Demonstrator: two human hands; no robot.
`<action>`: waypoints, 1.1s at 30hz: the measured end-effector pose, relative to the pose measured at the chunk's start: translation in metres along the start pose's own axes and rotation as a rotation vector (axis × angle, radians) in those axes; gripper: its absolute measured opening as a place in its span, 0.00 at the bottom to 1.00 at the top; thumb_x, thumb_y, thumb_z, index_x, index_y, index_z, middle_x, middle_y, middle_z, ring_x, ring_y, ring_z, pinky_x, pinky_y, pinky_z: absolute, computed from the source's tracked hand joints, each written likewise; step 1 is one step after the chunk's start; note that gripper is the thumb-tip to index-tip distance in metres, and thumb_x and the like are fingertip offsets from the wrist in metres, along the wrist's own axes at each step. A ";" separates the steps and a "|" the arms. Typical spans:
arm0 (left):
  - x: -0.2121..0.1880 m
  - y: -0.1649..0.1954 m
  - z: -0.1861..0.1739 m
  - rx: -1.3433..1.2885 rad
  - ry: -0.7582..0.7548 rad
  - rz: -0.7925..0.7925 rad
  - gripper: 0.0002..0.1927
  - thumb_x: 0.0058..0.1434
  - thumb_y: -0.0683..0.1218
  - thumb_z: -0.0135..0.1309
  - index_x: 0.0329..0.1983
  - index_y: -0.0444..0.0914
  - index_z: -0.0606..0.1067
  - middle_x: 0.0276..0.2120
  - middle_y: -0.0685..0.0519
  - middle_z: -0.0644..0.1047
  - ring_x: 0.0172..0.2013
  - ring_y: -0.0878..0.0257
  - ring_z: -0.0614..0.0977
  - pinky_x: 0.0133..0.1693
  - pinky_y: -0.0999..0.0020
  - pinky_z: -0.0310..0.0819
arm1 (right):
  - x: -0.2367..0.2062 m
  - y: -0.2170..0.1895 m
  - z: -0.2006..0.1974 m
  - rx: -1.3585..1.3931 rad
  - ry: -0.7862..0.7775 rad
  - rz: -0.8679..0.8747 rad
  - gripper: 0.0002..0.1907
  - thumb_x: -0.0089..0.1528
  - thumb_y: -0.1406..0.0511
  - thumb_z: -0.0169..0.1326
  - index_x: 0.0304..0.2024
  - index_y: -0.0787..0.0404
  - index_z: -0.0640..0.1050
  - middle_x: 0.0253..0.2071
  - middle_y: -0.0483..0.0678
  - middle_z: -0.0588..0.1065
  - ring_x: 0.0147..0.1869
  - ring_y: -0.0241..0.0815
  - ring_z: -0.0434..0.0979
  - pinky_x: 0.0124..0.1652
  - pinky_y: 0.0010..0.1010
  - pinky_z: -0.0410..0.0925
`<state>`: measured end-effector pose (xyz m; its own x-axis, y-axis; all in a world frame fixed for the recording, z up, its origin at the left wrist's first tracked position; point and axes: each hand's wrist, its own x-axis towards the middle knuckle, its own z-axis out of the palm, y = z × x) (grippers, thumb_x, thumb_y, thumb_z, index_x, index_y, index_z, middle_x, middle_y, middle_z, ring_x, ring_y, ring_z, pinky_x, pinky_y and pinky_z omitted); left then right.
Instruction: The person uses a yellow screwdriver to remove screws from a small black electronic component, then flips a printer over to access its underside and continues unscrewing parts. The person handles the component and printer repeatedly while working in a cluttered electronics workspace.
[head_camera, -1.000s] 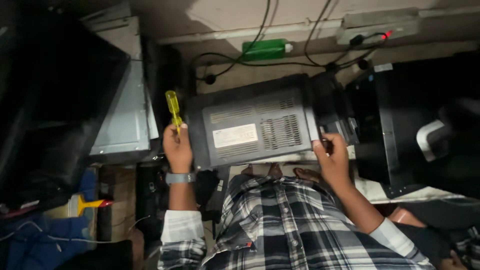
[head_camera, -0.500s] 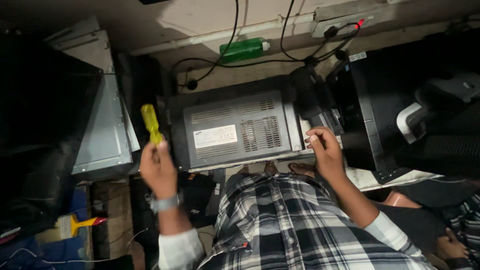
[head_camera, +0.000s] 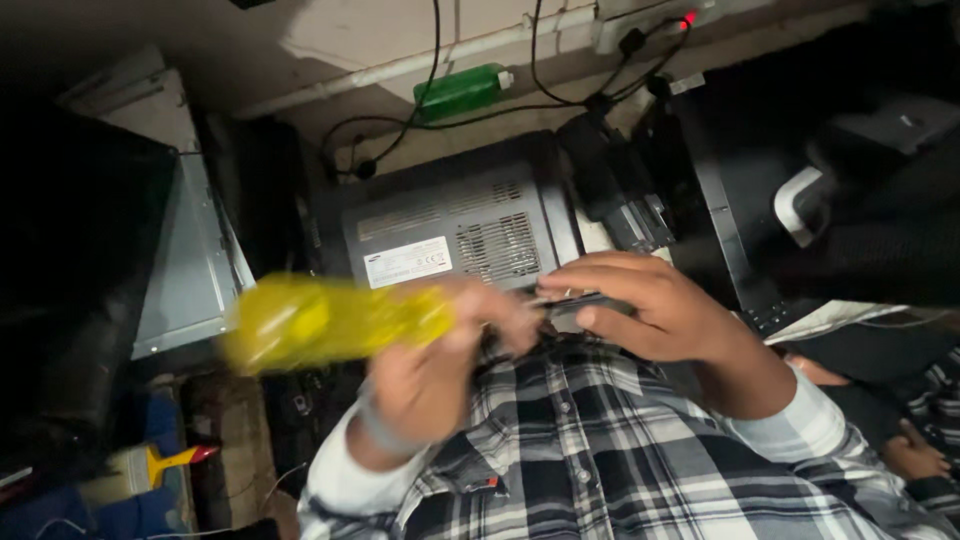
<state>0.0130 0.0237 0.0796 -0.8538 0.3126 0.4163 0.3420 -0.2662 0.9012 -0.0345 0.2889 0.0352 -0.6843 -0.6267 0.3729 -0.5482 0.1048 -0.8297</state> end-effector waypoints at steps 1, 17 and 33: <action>0.018 -0.014 0.010 -0.107 -0.020 0.062 0.12 0.83 0.45 0.40 0.61 0.39 0.72 0.43 0.45 0.80 0.40 0.61 0.83 0.43 0.67 0.82 | 0.003 -0.001 -0.002 -0.030 0.003 -0.001 0.16 0.66 0.67 0.54 0.55 0.67 0.78 0.47 0.52 0.81 0.49 0.45 0.83 0.49 0.33 0.74; 0.064 -0.076 0.041 -0.141 -0.102 -0.030 0.10 0.82 0.44 0.43 0.60 0.35 0.66 0.50 0.47 0.77 0.48 0.66 0.81 0.54 0.71 0.79 | -0.023 0.061 0.006 -0.140 0.290 0.113 0.11 0.63 0.72 0.60 0.49 0.64 0.81 0.41 0.51 0.82 0.43 0.43 0.86 0.41 0.29 0.75; 0.068 -0.080 0.039 -0.098 -0.118 -0.029 0.10 0.81 0.42 0.43 0.61 0.35 0.67 0.50 0.49 0.78 0.46 0.67 0.81 0.52 0.73 0.79 | -0.026 0.067 0.006 -0.178 0.282 0.123 0.11 0.62 0.72 0.61 0.47 0.62 0.81 0.40 0.51 0.82 0.41 0.44 0.85 0.39 0.30 0.74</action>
<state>-0.0577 0.1015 0.0406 -0.8084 0.4252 0.4070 0.2730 -0.3418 0.8992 -0.0502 0.3076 -0.0329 -0.8424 -0.3661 0.3955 -0.5121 0.3150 -0.7991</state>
